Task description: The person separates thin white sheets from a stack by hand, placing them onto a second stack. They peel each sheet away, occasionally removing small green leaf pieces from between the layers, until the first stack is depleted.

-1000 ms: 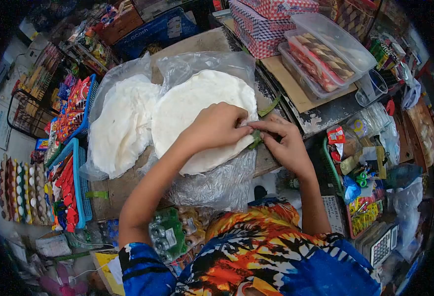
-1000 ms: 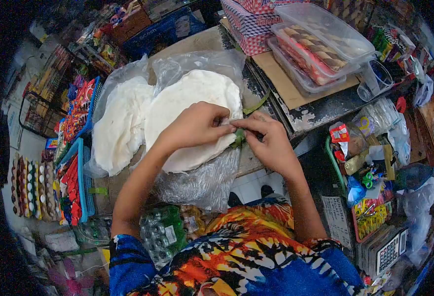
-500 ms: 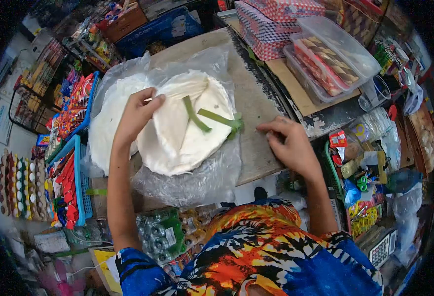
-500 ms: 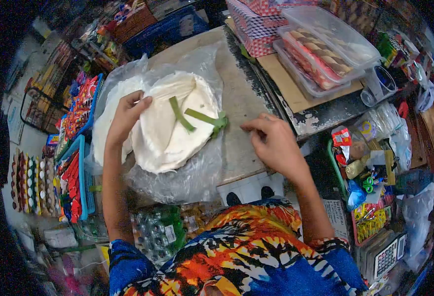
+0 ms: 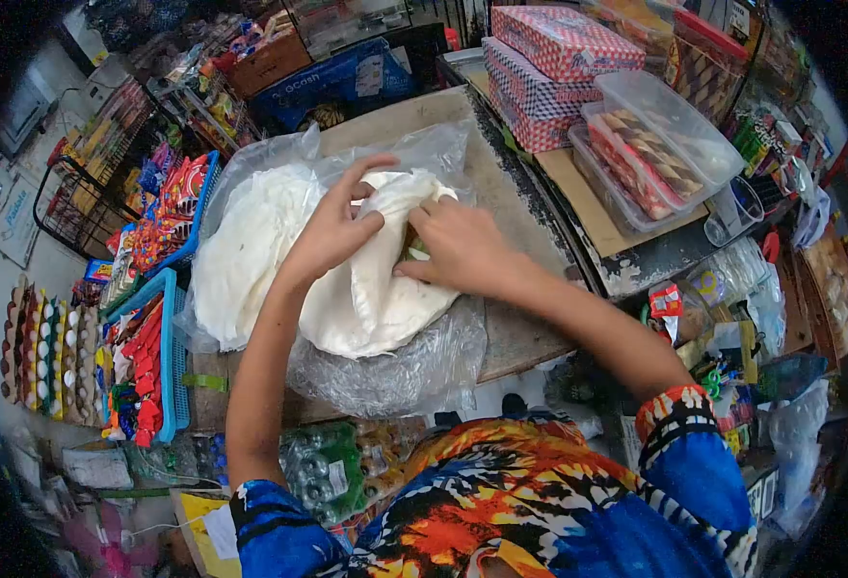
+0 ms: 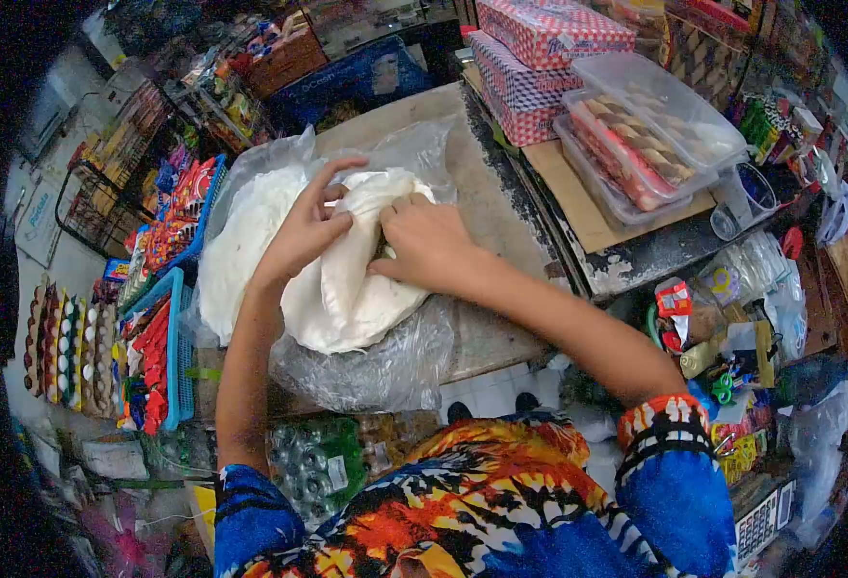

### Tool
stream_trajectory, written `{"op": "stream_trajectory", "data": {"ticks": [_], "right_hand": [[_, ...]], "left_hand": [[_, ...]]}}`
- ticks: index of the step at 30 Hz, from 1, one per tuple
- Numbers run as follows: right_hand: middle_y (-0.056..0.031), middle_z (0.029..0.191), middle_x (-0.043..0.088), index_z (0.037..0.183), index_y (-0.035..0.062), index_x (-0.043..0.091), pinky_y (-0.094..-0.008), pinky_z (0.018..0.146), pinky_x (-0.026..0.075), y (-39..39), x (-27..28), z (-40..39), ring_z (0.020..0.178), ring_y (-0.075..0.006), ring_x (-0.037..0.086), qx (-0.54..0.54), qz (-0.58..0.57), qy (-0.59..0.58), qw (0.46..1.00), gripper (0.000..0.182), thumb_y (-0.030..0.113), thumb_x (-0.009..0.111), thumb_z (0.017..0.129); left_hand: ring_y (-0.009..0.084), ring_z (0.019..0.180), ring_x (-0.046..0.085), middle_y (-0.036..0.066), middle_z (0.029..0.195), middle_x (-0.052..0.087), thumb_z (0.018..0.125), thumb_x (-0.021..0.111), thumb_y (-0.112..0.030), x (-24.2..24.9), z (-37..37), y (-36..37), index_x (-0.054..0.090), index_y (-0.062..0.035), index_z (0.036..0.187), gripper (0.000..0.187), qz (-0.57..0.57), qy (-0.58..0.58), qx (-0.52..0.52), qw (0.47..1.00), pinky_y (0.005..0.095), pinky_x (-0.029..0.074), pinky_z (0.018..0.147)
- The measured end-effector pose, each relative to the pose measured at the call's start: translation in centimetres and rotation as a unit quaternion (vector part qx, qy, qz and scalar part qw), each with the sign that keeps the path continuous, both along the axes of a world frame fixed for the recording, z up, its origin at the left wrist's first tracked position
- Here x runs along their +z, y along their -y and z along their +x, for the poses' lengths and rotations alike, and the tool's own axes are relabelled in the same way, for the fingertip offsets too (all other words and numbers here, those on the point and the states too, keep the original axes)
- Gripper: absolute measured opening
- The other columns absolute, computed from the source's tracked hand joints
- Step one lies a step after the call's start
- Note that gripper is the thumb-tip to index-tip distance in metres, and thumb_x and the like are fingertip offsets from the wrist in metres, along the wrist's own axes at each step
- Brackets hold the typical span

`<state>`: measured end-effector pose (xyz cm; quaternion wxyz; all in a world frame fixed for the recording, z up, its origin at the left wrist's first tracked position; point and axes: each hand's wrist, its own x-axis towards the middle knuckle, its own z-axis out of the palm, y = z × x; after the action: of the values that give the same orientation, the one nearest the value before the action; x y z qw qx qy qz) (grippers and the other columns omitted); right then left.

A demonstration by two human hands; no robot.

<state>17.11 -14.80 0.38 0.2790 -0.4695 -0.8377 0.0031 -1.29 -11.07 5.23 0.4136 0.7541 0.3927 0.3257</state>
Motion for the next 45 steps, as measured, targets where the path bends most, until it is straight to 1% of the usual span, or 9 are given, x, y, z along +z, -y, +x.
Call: {"op": "stream_trajectory", "data": {"ticks": [5,11,17,22,26,35,40,41,45], "right_hand": [[-0.0151,0.081,0.064,0.078,0.0042,0.064,-0.0461,0.072,0.050,0.5,1.0,2.0,0.082,-0.0359,0.062,-0.026,-0.091,-0.094,0.991,0.014,0.017,0.067,0.074],[-0.0159,0.080,0.062,0.085,0.0020,0.062,-0.0470,0.068,0.049,-1.4,3.5,6.6,0.077,-0.0358,0.059,-0.182,0.251,-0.018,0.951,0.016,0.014,0.066,0.076],[-0.0169,0.079,0.065,0.091,0.0033,0.057,-0.0465,0.062,0.052,-2.6,-1.0,0.1,0.072,-0.0352,0.066,0.014,0.033,0.040,0.999,0.016,0.016,0.057,0.081],[-0.0146,0.069,0.065,0.088,0.0041,0.053,-0.0467,0.055,0.051,-3.0,-2.4,0.1,0.064,-0.0348,0.065,-0.027,0.036,0.060,0.997,0.017,0.020,0.058,0.083],[-0.0132,0.065,0.064,0.087,0.0058,0.051,-0.0453,0.052,0.050,-3.2,-2.7,0.1,0.060,-0.0338,0.065,-0.017,0.059,0.070,0.996,0.017,0.021,0.058,0.084],[-0.0109,0.066,0.066,0.087,0.0076,0.055,-0.0437,0.050,0.051,-2.4,-2.3,-0.1,0.060,-0.0295,0.067,-0.007,0.072,0.117,0.991,0.015,0.021,0.058,0.082],[-0.0141,0.070,0.065,0.093,0.0064,0.053,-0.0452,0.052,0.049,-1.8,-2.4,0.9,0.061,-0.0340,0.065,-0.012,0.051,0.130,0.990,0.021,0.026,0.056,0.088],[-0.0141,0.069,0.065,0.094,0.0063,0.053,-0.0449,0.053,0.050,-1.4,-2.2,1.5,0.061,-0.0339,0.065,-0.019,0.058,0.135,0.989,0.021,0.026,0.056,0.088],[-0.0131,0.073,0.068,0.094,0.0067,0.056,-0.0438,0.057,0.052,-1.0,-0.6,3.0,0.068,-0.0312,0.068,-0.071,0.010,0.196,0.978,0.021,0.026,0.060,0.085]], "left_hand": [[0.0194,0.093,0.060,0.012,0.100,0.066,0.074,0.046,-0.003,0.2,-0.3,-1.0,0.066,-0.0004,0.105,0.036,-0.016,-0.100,-0.052,0.993,0.0320,0.048,0.083],[0.0271,0.089,0.064,0.016,0.095,0.068,0.077,0.058,-0.021,-0.2,0.4,-1.9,0.069,0.0009,0.086,0.026,0.022,-0.147,0.011,0.989,0.0351,0.048,0.080],[0.0266,0.100,0.061,0.018,0.105,0.065,0.073,0.074,-0.026,-1.4,2.2,-3.9,0.061,-0.0022,0.111,0.047,0.087,-0.316,0.053,0.943,0.0339,0.045,0.089],[0.0292,0.113,0.057,0.019,0.122,0.061,0.076,0.073,-0.018,0.0,-3.3,-4.5,0.055,0.0015,0.124,0.055,0.183,-0.225,0.070,0.954,0.0360,0.042,0.100],[0.0208,0.100,0.062,0.018,0.118,0.061,0.075,0.076,-0.011,1.5,-10.8,-0.5,0.053,0.0026,0.127,0.058,0.072,-0.101,0.193,0.973,0.0315,0.051,0.084],[0.0190,0.092,0.064,0.014,0.116,0.062,0.079,0.076,-0.014,4.7,-22.8,6.2,0.052,0.0007,0.129,0.058,0.106,-0.025,0.348,0.931,0.0287,0.052,0.082],[0.0172,0.099,0.063,0.009,0.119,0.062,0.082,0.073,-0.025,10.8,-32.6,7.6,0.056,-0.0069,0.130,0.054,0.150,-0.084,0.462,0.870,0.0285,0.051,0.082],[0.0196,0.108,0.061,0.010,0.122,0.061,0.083,0.071,-0.030,12.7,-35.2,8.7,0.054,-0.0092,0.132,0.056,0.085,0.013,0.452,0.888,0.0313,0.049,0.090],[0.0224,0.121,0.053,0.011,0.134,0.055,0.084,0.069,-0.035,16.0,-32.5,10.9,0.054,-0.0110,0.135,0.058,0.315,-0.212,0.445,0.811,0.0362,0.039,0.104]]}}
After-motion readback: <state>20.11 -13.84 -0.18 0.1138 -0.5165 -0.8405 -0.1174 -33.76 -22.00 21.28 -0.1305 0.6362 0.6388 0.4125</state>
